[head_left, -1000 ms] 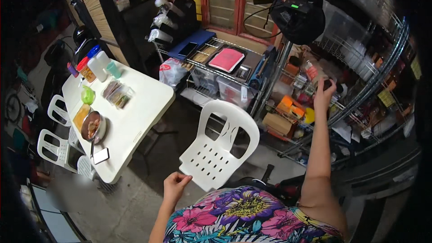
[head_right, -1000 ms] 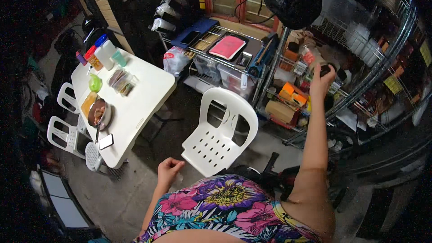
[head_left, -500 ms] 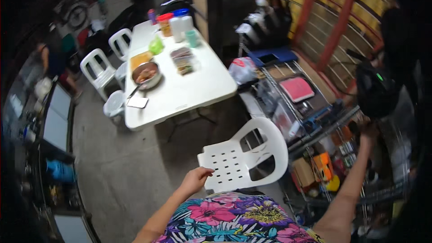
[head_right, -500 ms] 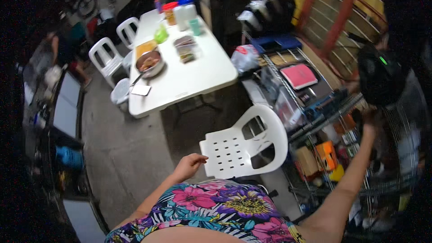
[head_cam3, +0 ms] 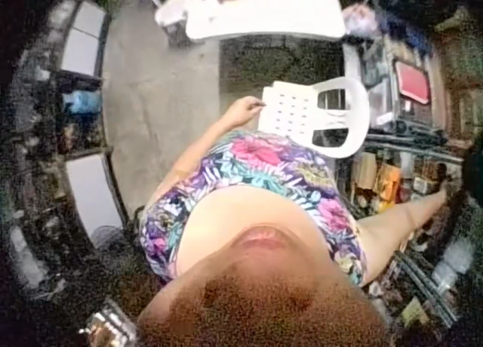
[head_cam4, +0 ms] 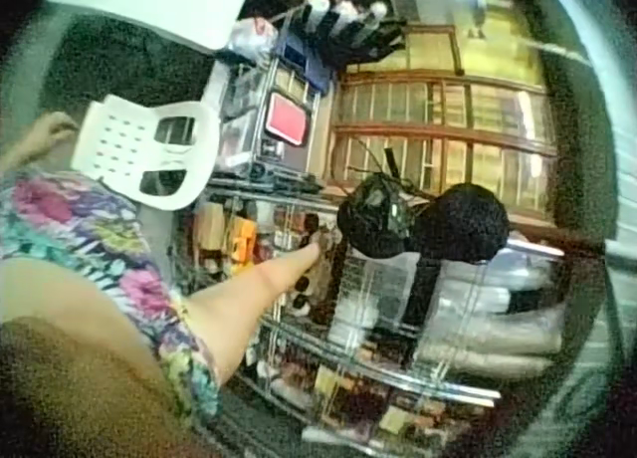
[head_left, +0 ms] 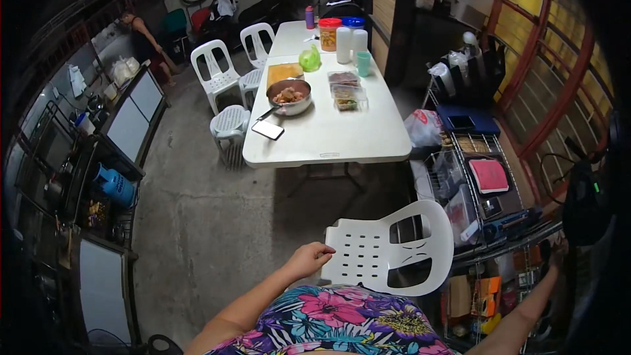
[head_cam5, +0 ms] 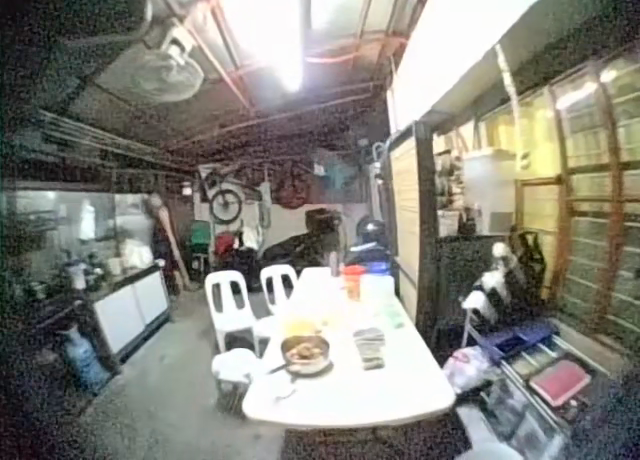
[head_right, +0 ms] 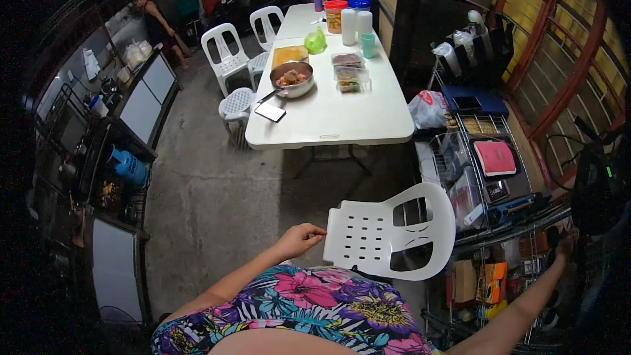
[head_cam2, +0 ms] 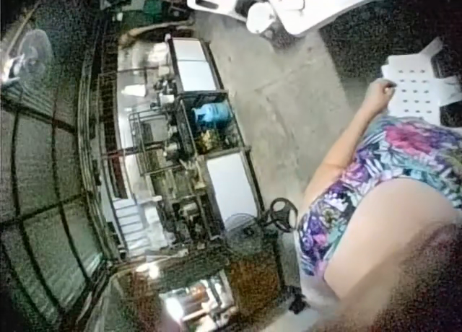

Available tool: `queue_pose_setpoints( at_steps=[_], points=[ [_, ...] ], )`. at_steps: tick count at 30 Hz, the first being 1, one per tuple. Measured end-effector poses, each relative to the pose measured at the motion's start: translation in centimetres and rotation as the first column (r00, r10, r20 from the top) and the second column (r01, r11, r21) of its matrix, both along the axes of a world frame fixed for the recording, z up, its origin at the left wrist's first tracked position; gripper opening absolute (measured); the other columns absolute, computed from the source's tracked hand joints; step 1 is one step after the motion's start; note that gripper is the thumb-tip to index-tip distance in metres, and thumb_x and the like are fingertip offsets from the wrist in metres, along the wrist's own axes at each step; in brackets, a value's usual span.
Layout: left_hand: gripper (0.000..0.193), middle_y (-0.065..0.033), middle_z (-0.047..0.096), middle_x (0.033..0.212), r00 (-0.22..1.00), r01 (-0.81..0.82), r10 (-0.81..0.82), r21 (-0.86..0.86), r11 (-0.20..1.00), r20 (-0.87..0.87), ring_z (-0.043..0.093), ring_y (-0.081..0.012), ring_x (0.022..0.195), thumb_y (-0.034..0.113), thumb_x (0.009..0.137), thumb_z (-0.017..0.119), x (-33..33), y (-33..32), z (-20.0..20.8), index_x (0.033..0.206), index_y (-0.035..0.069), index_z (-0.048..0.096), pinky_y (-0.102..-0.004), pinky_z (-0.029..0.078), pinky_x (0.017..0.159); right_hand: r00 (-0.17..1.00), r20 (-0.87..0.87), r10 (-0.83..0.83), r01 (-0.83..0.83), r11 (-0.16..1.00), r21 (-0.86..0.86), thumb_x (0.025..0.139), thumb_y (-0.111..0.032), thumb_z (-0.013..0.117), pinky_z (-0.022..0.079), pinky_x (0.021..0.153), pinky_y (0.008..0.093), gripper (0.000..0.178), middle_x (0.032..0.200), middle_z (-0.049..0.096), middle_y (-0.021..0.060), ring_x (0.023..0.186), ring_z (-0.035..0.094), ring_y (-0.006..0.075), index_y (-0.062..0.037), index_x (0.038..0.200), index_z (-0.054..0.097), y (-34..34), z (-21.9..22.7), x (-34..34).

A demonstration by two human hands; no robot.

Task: Preparing and seasoning meat in a pan.

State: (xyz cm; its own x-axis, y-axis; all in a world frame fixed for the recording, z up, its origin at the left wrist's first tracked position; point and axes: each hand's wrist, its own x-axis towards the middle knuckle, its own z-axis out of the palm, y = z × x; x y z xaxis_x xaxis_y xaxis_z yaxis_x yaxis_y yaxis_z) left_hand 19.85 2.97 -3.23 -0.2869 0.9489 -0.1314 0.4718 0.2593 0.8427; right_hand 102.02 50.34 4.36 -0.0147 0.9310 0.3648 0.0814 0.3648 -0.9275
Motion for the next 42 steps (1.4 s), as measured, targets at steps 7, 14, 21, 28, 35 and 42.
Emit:
queue_pose_setpoints(
  at_steps=[7,14,21,28,35,42],
  points=[
    [0.025,-0.0087,0.063,0.079,0.980,-0.193,0.190,-0.056,0.980,-0.055,0.058,-0.0142,0.066,0.028,0.084,0.067,-1.9,-2.4,1.4,0.089,0.004,0.068,-0.0290,0.047,0.059,0.079,0.647,-0.758,0.768,0.460,0.445,0.095,-0.029,0.047,0.046,0.086,0.0316,0.037,0.110,0.065,0.0130,0.101,0.061,0.0252,-0.0028,0.117,0.061,-13.3,0.5,-22.5],
    [0.019,-0.0017,0.061,0.079,0.708,-0.471,0.480,-0.160,0.867,0.518,0.054,-0.0093,0.072,0.022,0.085,0.068,-8.5,-5.1,-1.2,0.088,0.004,0.061,-0.0250,0.045,0.063,0.787,0.581,-0.206,0.318,0.943,-0.097,0.084,-0.013,0.054,0.044,0.062,0.0351,0.015,0.070,0.053,0.0064,0.067,0.052,0.0193,-0.0034,0.076,0.061,-22.5,-18.6,-49.1],
    [0.023,-0.0100,0.062,0.101,-0.088,-0.608,0.225,-0.231,0.760,0.970,0.061,-0.0219,0.094,-0.003,0.084,0.055,-15.5,-7.4,-2.1,0.106,0.004,0.054,-0.0345,0.051,0.083,0.415,0.186,0.891,-0.828,0.454,-0.329,0.080,-0.007,0.062,0.048,0.064,0.0329,0.015,0.083,0.059,0.0139,0.074,0.060,0.0269,-0.0040,0.093,0.054,-44.6,-5.4,-82.1],
    [0.041,-0.0135,0.057,0.120,-0.256,-0.500,0.046,-0.173,0.849,0.966,0.053,-0.0268,0.112,0.036,0.096,0.039,-18.9,-11.7,0.6,0.120,0.005,0.052,-0.0427,0.041,0.099,0.573,0.489,0.658,-0.805,0.564,0.184,0.084,-0.019,0.060,0.043,0.047,0.0432,0.027,0.061,0.054,0.0176,0.054,0.057,0.0355,-0.0023,0.066,0.050,-50.2,-5.4,-94.4],
    [0.033,-0.0067,0.054,0.119,-0.210,-0.611,-0.031,-0.106,0.785,0.977,0.053,-0.0225,0.109,0.031,0.100,0.035,-21.7,-15.2,1.6,0.119,0.008,0.048,-0.0417,0.041,0.096,0.564,0.570,0.597,-0.817,0.505,0.279,0.080,-0.015,0.063,0.043,0.065,0.0403,0.022,0.074,0.057,0.0127,0.072,0.055,0.0327,-0.0029,0.067,0.050,-50.4,-5.1,-100.1],
    [0.024,-0.0086,0.059,0.099,-0.133,-0.783,0.174,-0.211,0.585,0.976,0.058,-0.0197,0.091,0.028,0.097,0.047,-27.5,-15.6,-1.0,0.099,0.006,0.055,-0.0359,0.050,0.079,0.372,0.429,0.823,-0.926,0.293,0.239,0.077,-0.014,0.068,0.045,0.076,0.0390,0.026,0.099,0.053,0.0168,0.089,0.053,0.0315,-0.0019,0.098,0.058,-51.3,-5.8,-103.1]
  ],
)
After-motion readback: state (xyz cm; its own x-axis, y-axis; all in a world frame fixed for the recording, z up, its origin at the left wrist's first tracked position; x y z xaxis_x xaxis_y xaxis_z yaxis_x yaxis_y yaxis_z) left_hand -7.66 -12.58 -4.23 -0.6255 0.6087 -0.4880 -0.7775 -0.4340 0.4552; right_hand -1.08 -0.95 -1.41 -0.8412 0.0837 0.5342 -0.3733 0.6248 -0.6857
